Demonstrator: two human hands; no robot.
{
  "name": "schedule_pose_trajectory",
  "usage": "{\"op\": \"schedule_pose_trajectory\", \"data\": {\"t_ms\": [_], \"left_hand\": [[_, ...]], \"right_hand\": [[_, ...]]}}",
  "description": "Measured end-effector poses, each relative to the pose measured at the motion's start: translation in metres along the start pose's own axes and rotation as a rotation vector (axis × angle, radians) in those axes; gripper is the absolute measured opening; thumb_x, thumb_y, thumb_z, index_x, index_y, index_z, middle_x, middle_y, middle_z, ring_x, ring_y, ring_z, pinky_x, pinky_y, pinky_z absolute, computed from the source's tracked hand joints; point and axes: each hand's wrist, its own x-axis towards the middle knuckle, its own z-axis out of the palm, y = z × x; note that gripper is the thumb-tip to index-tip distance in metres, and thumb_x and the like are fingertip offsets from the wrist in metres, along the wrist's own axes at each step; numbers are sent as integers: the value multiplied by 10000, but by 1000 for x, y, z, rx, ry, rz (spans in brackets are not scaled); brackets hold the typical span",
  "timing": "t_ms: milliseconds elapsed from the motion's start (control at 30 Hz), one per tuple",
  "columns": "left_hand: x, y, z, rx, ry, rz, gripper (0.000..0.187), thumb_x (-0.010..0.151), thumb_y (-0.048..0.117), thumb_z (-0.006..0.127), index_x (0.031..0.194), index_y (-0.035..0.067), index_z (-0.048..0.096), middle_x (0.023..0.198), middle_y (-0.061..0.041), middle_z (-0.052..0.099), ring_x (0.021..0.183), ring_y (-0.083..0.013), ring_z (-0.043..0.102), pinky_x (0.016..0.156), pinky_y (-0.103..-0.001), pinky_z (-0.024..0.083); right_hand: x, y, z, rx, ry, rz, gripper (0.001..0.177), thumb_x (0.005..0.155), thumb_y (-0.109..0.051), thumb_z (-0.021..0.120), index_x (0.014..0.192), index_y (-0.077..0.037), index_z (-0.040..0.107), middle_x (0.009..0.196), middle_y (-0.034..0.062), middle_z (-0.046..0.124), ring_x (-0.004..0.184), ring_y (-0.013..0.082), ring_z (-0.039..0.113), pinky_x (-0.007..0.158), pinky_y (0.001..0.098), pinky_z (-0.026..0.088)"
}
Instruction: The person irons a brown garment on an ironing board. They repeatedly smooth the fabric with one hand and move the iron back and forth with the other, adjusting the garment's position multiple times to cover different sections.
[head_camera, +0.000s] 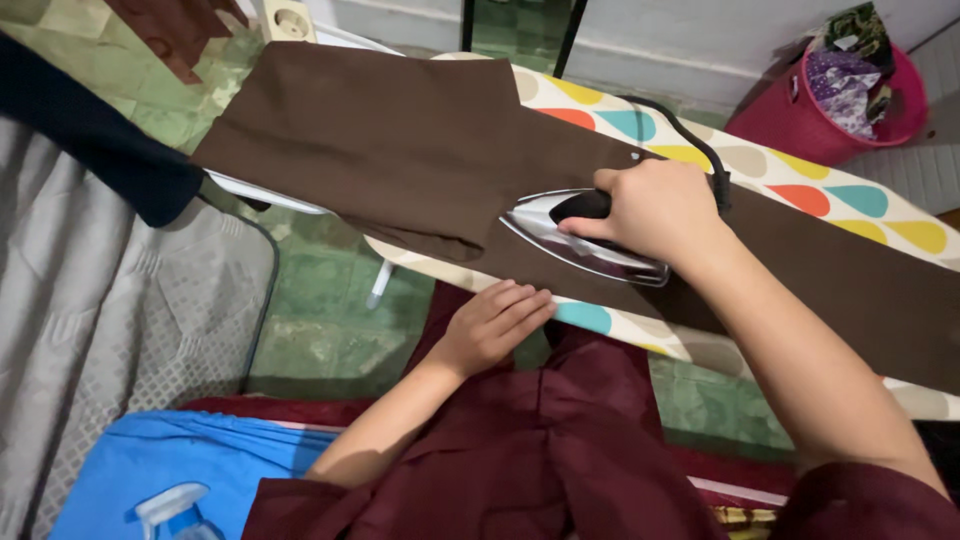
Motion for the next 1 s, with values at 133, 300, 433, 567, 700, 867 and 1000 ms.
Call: {"op": "schedule_pose_trajectory", "data": {"t_ms": [133, 300, 433, 567, 700, 867, 1000], "left_hand": [[-12, 5, 11, 282, 52, 108, 372, 1040, 203, 578, 1399, 218, 674, 1422, 65, 603, 1317, -130, 511, 1119, -343, 406], [-25, 19, 12, 348, 147, 176, 358, 1053, 299, 586, 1402, 339, 655, 1410, 133, 579, 1293, -86, 474, 1155, -329, 326], [-4, 16, -3, 293, 251, 158, 277, 1068, 315, 681, 1342, 347, 659, 1344, 129, 597, 1256, -101, 494, 1158, -344, 334], [37, 11, -19, 214, 337, 144, 263, 1045, 305, 743, 1293, 315, 654, 1343, 111, 605, 1227, -128, 509, 1125, -337, 363], [85, 12, -16, 107, 167, 18, 312, 951, 193, 722, 1260, 238, 696, 1361, 44, 636, 1278, -171, 556, 1097, -391, 425], [131, 15, 21, 80, -107, -183, 461, 907, 299, 758, 1317, 116, 656, 1419, -78, 613, 1409, -290, 506, 1181, -561, 367], [137, 15, 41, 55, -187, -245, 648, 853, 381, 764, 1371, 24, 611, 1437, -162, 587, 1407, -365, 479, 1167, -655, 289]], "right_hand": [[1, -17, -6, 17, -27, -121, 633, 735, -762, 695, 862, -149, 782, 548, 133, 665, 538, 333, 690, 525, 431, 544], [11, -38, -5, 52, -49, -58, 619, 766, -738, 691, 866, -131, 764, 582, 127, 673, 565, 324, 702, 515, 435, 551], [2, -39, -10, 55, -50, -74, 616, 778, -736, 682, 846, -127, 756, 597, 130, 682, 582, 333, 704, 523, 444, 553], [-46, -25, -16, 60, -191, -25, 631, 751, -750, 673, 883, -139, 761, 612, 131, 704, 603, 339, 714, 537, 453, 557], [-115, 34, -15, -71, -326, 271, 709, 692, -834, 605, 1006, -226, 791, 604, 128, 704, 596, 319, 718, 553, 439, 564], [-222, 167, 29, -217, -404, 651, 749, 746, -857, 576, 1090, -231, 800, 617, 102, 703, 574, 269, 721, 559, 401, 578], [-289, 266, 76, -205, -250, 751, 829, 766, -892, 623, 1039, -131, 801, 631, 117, 713, 548, 262, 715, 611, 377, 578]]}}
